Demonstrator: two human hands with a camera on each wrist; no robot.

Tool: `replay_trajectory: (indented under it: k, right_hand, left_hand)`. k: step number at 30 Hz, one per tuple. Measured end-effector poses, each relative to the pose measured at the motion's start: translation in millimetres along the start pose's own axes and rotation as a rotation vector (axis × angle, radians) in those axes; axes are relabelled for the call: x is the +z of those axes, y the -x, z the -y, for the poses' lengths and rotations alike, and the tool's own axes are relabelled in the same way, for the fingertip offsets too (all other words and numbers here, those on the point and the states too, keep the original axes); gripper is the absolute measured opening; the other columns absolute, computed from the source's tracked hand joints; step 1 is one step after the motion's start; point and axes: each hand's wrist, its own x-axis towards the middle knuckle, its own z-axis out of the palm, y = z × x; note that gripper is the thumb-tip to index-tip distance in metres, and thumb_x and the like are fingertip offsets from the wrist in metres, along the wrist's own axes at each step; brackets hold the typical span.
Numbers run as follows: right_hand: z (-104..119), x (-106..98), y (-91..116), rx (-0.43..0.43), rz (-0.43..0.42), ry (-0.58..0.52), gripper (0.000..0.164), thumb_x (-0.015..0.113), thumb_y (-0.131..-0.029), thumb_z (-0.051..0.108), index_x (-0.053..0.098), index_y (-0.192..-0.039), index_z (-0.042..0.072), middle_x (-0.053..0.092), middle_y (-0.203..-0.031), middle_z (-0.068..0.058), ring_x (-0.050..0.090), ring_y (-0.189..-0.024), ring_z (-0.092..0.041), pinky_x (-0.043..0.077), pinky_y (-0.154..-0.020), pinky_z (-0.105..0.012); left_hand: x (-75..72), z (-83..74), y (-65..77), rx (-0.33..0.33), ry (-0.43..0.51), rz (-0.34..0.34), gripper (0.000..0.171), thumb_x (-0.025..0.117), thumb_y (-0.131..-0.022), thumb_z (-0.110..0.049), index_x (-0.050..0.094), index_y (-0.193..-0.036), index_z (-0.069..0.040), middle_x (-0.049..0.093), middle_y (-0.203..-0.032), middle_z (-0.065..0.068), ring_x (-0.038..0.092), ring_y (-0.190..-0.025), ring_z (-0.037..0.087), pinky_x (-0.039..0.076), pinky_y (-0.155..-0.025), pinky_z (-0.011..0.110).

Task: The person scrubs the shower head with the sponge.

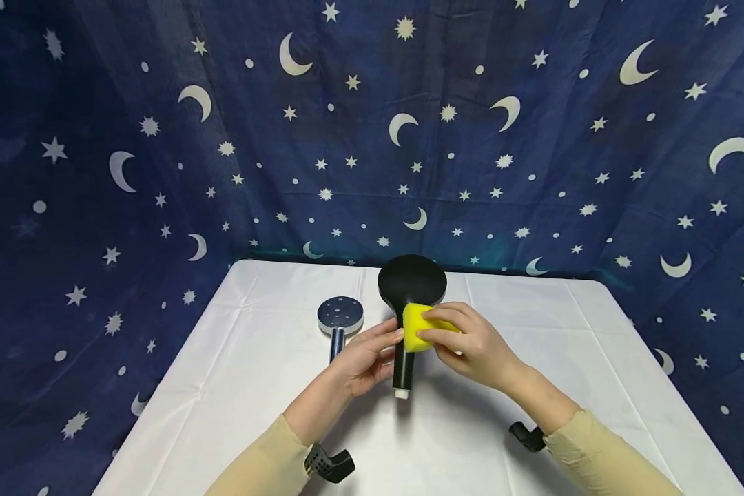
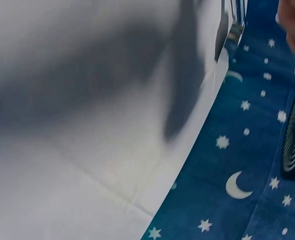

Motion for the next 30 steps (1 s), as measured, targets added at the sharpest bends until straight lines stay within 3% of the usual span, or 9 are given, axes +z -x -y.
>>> replay_trajectory:
  k: [4,9,14,20,23,30]
  right_hand:
    - [-17.4,-6.0,3.6,0.099,0.001,0.036,0.030,0.065,-0.090,0.009,0.077,-0.117,0.015,0.066,-0.126,-0.012,0.060,-0.112,-0.035,0.044,-0.105,-0.031]
    - [-44.3,-15.1,13.2,0.272,-0.047,0.103,0.034,0.071,-0.084,0.001,0.077,-0.116,0.011,0.067,-0.125,-0.014,0.059,-0.114,-0.037,0.042,-0.106,-0.033]
    - [-66.0,-26.8,29.5,0.526,-0.026,0.237,0.031,0.074,-0.086,0.000,0.077,-0.115,0.008,0.066,-0.123,-0.016,0.057,-0.113,-0.038,0.047,-0.098,-0.048]
    - [-75.8,-42.9,52.7,0.870,0.053,0.343,0.030,0.069,-0.091,0.006,0.075,-0.120,0.006,0.062,-0.127,-0.019,0.051,-0.117,-0.043,0.044,-0.098,-0.058]
    - [-73.5,-50.5,65.1,0.925,0.082,0.347,0.030,0.068,-0.093,0.008,0.073,-0.122,0.004,0.061,-0.128,-0.021,0.051,-0.117,-0.045,0.043,-0.097,-0.060]
    - [-51.9,-56.6,94.2,0.940,0.187,0.358,0.033,0.073,-0.093,0.013,0.072,-0.125,0.004,0.061,-0.125,-0.024,0.053,-0.113,-0.048,0.047,-0.089,-0.062]
  left_hand:
    - [1.6,2.8,1.2,0.005,-0.070,-0.003,0.058,0.065,-0.101,-0.017,0.044,-0.154,-0.006,0.069,-0.114,0.003,0.067,-0.094,0.011,0.060,-0.073,0.026]
    - [2.4,9.3,3.8,0.009,-0.170,-0.006,0.062,0.068,-0.099,-0.014,0.043,-0.155,-0.004,0.065,-0.129,0.006,0.067,-0.090,0.009,0.058,-0.071,0.025]
    - [4.6,15.4,5.6,0.002,-0.219,0.003,0.064,0.070,-0.098,-0.015,0.043,-0.155,-0.003,0.055,-0.145,0.011,0.066,-0.090,0.009,0.057,-0.071,0.025]
    - [13.9,24.2,2.4,0.017,-0.198,-0.005,0.063,0.070,-0.096,-0.011,0.044,-0.153,-0.001,0.060,-0.139,0.011,0.068,-0.091,0.011,0.057,-0.070,0.026]
    - [24.5,32.4,-4.3,0.035,-0.194,-0.030,0.060,0.071,-0.096,-0.011,0.047,-0.149,0.003,0.065,-0.133,0.012,0.070,-0.091,0.014,0.059,-0.071,0.026]
    - [45.3,61.5,-28.2,0.042,-0.235,-0.131,0.052,0.074,-0.094,-0.012,0.057,-0.141,0.002,0.073,-0.119,0.009,0.072,-0.086,0.014,0.060,-0.071,0.028]
